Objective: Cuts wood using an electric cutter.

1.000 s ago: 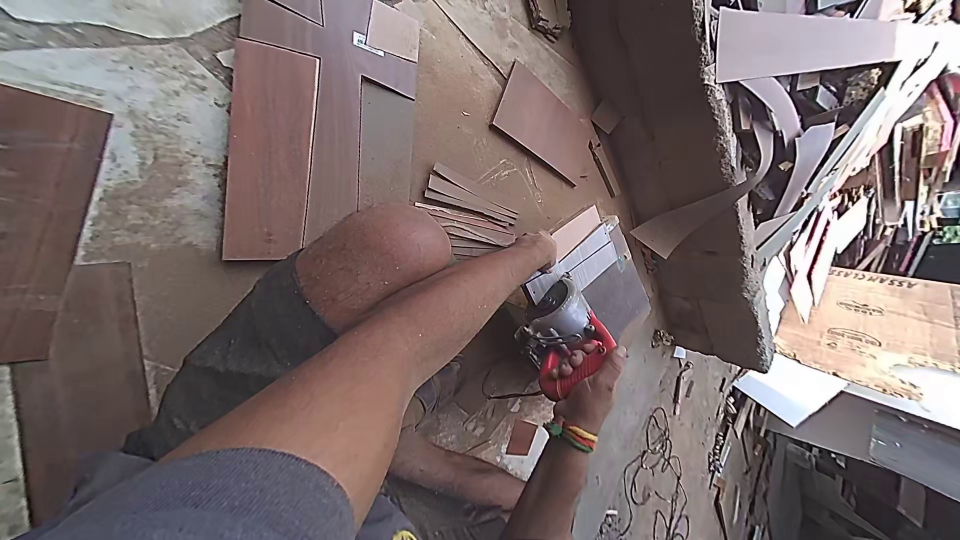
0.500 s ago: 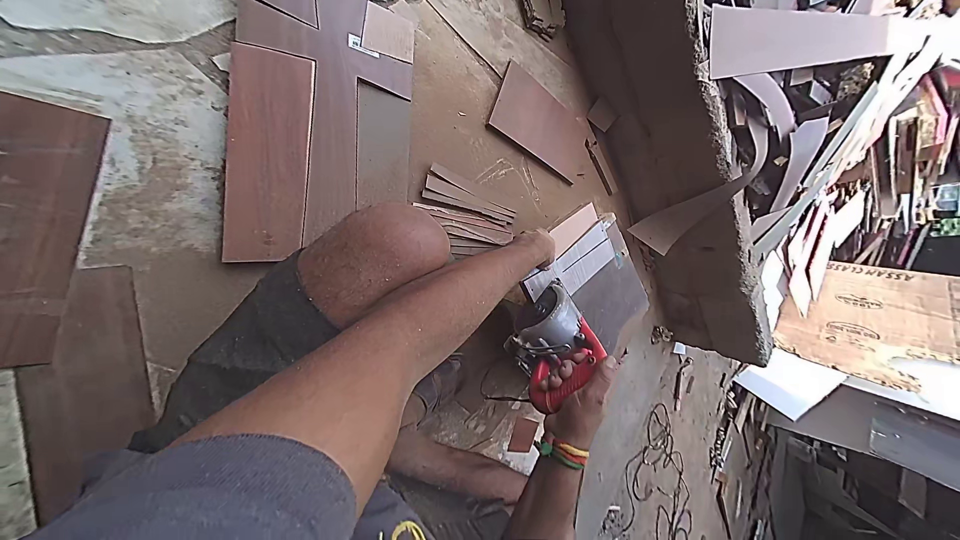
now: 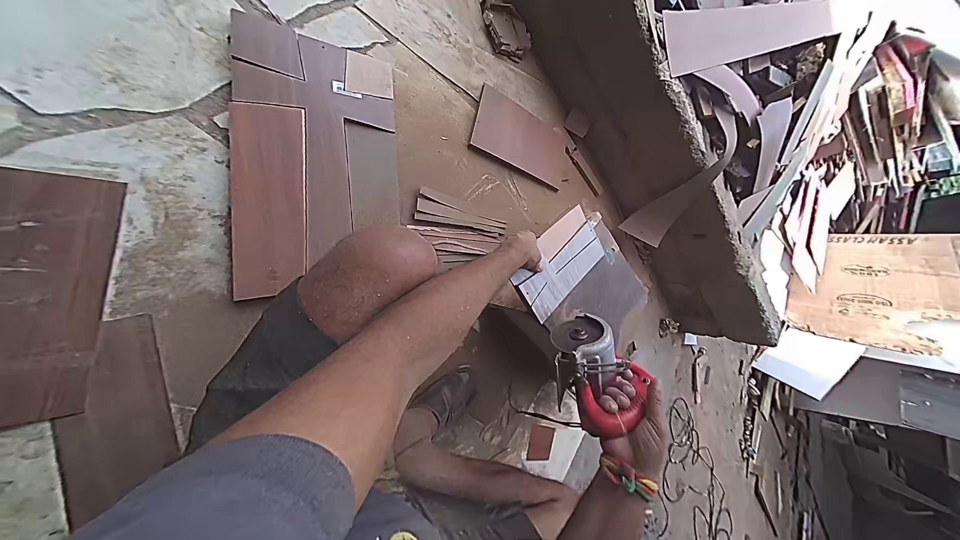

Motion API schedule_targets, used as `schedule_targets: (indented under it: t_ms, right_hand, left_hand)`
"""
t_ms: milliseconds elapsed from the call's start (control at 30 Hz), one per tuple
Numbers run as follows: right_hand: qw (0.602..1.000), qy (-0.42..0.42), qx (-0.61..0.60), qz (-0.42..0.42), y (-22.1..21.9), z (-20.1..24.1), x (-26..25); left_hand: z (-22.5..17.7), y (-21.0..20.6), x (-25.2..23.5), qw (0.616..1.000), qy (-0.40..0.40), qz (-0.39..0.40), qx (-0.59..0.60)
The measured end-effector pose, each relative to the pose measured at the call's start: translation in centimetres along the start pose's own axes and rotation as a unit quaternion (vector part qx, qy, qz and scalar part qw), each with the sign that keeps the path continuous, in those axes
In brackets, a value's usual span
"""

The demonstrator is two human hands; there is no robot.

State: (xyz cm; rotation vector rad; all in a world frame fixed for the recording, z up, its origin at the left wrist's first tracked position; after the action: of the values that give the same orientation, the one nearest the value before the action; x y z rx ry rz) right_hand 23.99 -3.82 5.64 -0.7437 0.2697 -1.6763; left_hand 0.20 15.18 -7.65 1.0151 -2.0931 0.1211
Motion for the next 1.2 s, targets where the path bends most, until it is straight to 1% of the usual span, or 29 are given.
schedule_targets:
  t_ms: [100,167,233,300,333,400,433,500,533,633,733,867,933,1000,1100,1200]
  right_hand:
    - [0.996,0.035,-0.060,-0.057,2.4,1.6,-1.3]
    - [0.990,0.059,-0.104,-0.069,4.3,2.5,-1.9]
    - [0.985,0.079,-0.140,-0.060,5.5,3.3,-2.3]
    - [0.979,0.104,-0.158,-0.072,6.8,4.2,-2.3]
    - [0.975,0.120,-0.159,-0.095,7.4,4.7,-2.4]
    - [0.964,0.150,-0.140,-0.171,8.6,5.5,-2.1]
    - [0.956,0.159,-0.131,-0.206,9.1,5.8,-1.9]
    - [0.946,0.173,-0.132,-0.239,9.8,6.0,-1.7]
    - [0.945,0.176,-0.148,-0.234,10.0,5.9,-1.8]
    - [0.948,0.170,-0.200,-0.179,10.0,5.6,-2.1]
    - [0.948,0.154,-0.240,-0.143,10.4,5.0,-2.0]
    - [0.939,0.158,-0.268,-0.145,11.2,4.6,-1.3]
    - [0.936,0.155,-0.282,-0.143,11.7,4.4,-1.1]
    - [0.936,0.136,-0.299,-0.125,11.8,4.2,-1.1]
    - [0.937,0.108,-0.318,-0.097,10.9,4.3,-1.3]
    - [0.941,0.090,-0.318,-0.074,10.5,4.3,-1.5]
  left_hand:
    - [-0.3,0.2,0.2,1.000,-0.013,0.011,-0.024]
    - [-0.4,0.1,0.0,0.999,-0.021,0.020,-0.037]
    - [-0.1,0.1,-0.6,0.997,-0.025,0.029,-0.062]
    - [0.2,0.1,-1.1,0.995,-0.026,0.043,-0.092]
    - [0.2,0.3,-1.2,0.992,-0.025,0.049,-0.110]
    - [0.4,0.3,-1.7,0.990,-0.024,0.067,-0.122]
    - [0.6,0.4,-1.8,0.991,-0.026,0.070,-0.115]
    - [0.9,0.2,-2.1,0.994,-0.032,0.067,-0.081]
    - [1.0,0.1,-2.0,0.996,-0.035,0.062,-0.048]
    - [0.5,-0.3,-0.9,0.996,-0.048,0.054,0.049]
    - [-0.6,-0.6,0.1,0.994,-0.081,0.046,0.054]
    - [-3.0,-0.8,-0.2,0.991,-0.114,0.059,-0.038]
    - [-4.5,-0.8,-0.9,0.987,-0.108,0.070,-0.100]
    - [-5.8,-0.8,-2.2,0.978,-0.083,0.074,-0.176]
    - [-7.2,-0.8,-4.6,0.948,-0.021,0.088,-0.306]
    - [-7.9,-0.3,-6.3,0.915,-0.002,0.111,-0.388]
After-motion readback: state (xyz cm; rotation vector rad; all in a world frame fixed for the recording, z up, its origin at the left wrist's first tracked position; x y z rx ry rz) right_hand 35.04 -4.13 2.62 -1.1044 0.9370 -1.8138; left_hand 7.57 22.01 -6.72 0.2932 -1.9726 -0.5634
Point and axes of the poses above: each hand's wrist, its own x-axis away from the middle knuckle, its own y-axis out of the back of the hand, z = x × y, the point moved 7 cm from there along -x, towards the middle knuckle, and after that the axes turned 10 degrees about z, right-handed, at the moved point
